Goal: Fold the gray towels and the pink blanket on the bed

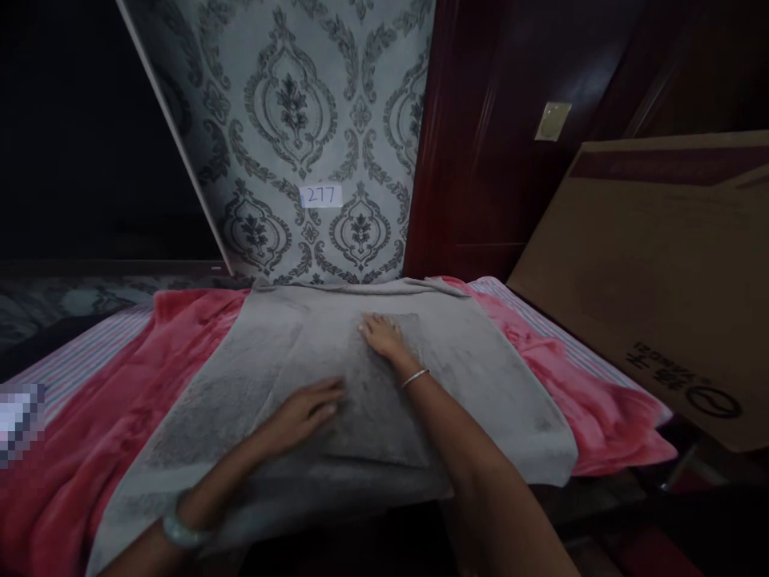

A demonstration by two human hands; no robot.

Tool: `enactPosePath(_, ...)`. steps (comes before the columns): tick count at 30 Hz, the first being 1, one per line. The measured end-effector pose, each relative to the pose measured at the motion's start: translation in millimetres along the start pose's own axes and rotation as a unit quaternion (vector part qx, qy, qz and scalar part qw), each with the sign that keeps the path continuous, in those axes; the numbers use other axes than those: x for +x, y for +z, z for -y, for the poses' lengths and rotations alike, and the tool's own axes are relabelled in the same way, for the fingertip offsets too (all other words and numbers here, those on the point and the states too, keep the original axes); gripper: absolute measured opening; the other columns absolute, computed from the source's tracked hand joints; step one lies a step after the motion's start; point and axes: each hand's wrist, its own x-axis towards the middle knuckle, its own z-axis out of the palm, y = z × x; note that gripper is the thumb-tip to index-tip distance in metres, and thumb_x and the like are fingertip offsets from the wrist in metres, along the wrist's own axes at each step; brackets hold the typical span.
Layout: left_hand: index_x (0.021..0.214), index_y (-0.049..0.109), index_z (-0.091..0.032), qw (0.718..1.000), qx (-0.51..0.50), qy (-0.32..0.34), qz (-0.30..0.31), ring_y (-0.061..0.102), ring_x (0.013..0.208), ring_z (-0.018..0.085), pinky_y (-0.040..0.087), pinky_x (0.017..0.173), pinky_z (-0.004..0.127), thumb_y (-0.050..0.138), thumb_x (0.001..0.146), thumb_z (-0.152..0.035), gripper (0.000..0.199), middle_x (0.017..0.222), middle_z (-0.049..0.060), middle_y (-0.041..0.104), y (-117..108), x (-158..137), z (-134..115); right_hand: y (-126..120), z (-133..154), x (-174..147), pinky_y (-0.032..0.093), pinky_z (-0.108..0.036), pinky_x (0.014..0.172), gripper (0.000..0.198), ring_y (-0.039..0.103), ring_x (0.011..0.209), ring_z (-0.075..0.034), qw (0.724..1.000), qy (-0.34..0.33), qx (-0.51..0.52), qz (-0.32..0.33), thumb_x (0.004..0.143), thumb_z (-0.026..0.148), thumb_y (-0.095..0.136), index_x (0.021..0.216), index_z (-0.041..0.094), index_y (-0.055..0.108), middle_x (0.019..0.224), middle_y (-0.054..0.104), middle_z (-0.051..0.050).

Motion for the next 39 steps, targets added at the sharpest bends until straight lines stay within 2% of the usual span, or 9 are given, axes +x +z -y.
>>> enactPosePath(3,0.143,0.059,-0.022,0.998,0.024,-0.045,-0.044,0.050,0.142,0.021,0.038,0.122,0.042,0.039,0.101,-0.035,0.049,0.152,0.007,0.056,-27,53,24,-7,-7,-3,0.023,-0.056,0.122,0.061,0.026,0.154,-0.030,0.996,0.085,0.000,-0.040,0.107,0.044,0.019,0.164,0.024,0.027,0.167,0.030,-0.011)
enactPosePath(5,0.150,0.050,-0.016,0.990,0.070,-0.116,-0.032,0.041,0.149,0.022,0.032,0.124,0.041,0.038,0.100,-0.035,0.055,0.159,0.012,0.046,-39,93,39,-7,-11,-8,0.022,-0.058,0.121,0.062,0.025,0.154,-0.032,0.989,0.134,-0.011,-0.058,0.106,0.045,0.019,0.164,0.024,0.027,0.167,0.031,-0.012)
enactPosePath(9,0.158,0.037,-0.018,0.965,0.125,-0.230,-0.007,0.021,0.157,0.031,0.021,0.124,0.061,0.037,0.101,-0.043,0.062,0.169,0.014,0.027,-33,141,62,7,-13,-17,0.022,-0.059,0.120,0.060,0.026,0.152,-0.035,0.984,0.139,-0.037,-0.105,0.106,0.047,0.024,0.159,0.024,0.039,0.163,0.036,-0.013)
enactPosePath(11,0.158,0.037,-0.020,0.959,0.130,-0.250,-0.015,0.017,0.158,0.033,0.020,0.122,0.066,0.033,0.101,-0.048,0.063,0.170,0.015,0.023,-21,144,72,16,-15,-20,0.022,-0.059,0.120,0.060,0.027,0.152,-0.035,0.983,0.128,-0.050,-0.124,0.105,0.048,0.026,0.157,0.024,0.043,0.163,0.038,-0.013)
enactPosePath(15,0.159,0.035,-0.023,0.943,0.142,-0.301,-0.035,0.017,0.158,0.035,0.023,0.123,0.060,0.029,0.100,-0.057,0.069,0.171,0.014,0.019,-5,138,87,25,-20,-18,0.022,-0.058,0.120,0.061,0.028,0.151,-0.035,0.983,0.124,-0.052,-0.124,0.106,0.050,0.025,0.158,0.024,0.041,0.164,0.036,-0.013)
enactPosePath(21,0.157,0.038,-0.016,0.936,0.159,-0.311,-0.051,0.029,0.153,0.036,0.031,0.120,0.054,0.028,0.100,-0.057,0.071,0.168,0.019,0.027,-9,139,95,22,-18,-16,0.022,-0.057,0.120,0.059,0.027,0.152,-0.034,0.982,0.134,-0.033,-0.129,0.106,0.051,0.027,0.157,0.026,0.043,0.163,0.038,-0.011)
enactPosePath(34,0.158,0.036,-0.014,0.936,0.161,-0.310,-0.048,0.030,0.153,0.037,0.031,0.120,0.055,0.025,0.099,-0.055,0.073,0.169,0.019,0.024,-15,139,85,9,-31,-13,0.022,-0.056,0.123,0.064,0.013,0.157,-0.027,0.985,0.157,0.020,-0.066,0.106,0.051,0.025,0.162,0.020,0.032,0.170,0.020,-0.009)
enactPosePath(37,0.158,0.036,-0.013,0.935,0.164,-0.310,-0.045,0.030,0.153,0.037,0.030,0.121,0.053,0.025,0.099,-0.055,0.073,0.169,0.020,0.024,-15,139,85,5,-37,-13,0.023,-0.050,0.124,0.062,0.017,0.157,-0.026,0.979,0.173,0.069,-0.080,0.105,0.047,0.031,0.160,0.018,0.036,0.170,0.022,-0.009)
enactPosePath(39,0.158,0.035,-0.013,0.936,0.166,-0.307,-0.045,0.031,0.152,0.038,0.030,0.121,0.053,0.025,0.099,-0.055,0.073,0.169,0.021,0.024,-15,139,85,1,-46,-18,0.026,-0.039,0.123,0.059,0.027,0.154,-0.023,0.966,0.199,0.117,-0.115,0.104,0.039,0.034,0.158,0.014,0.041,0.167,0.030,-0.011)
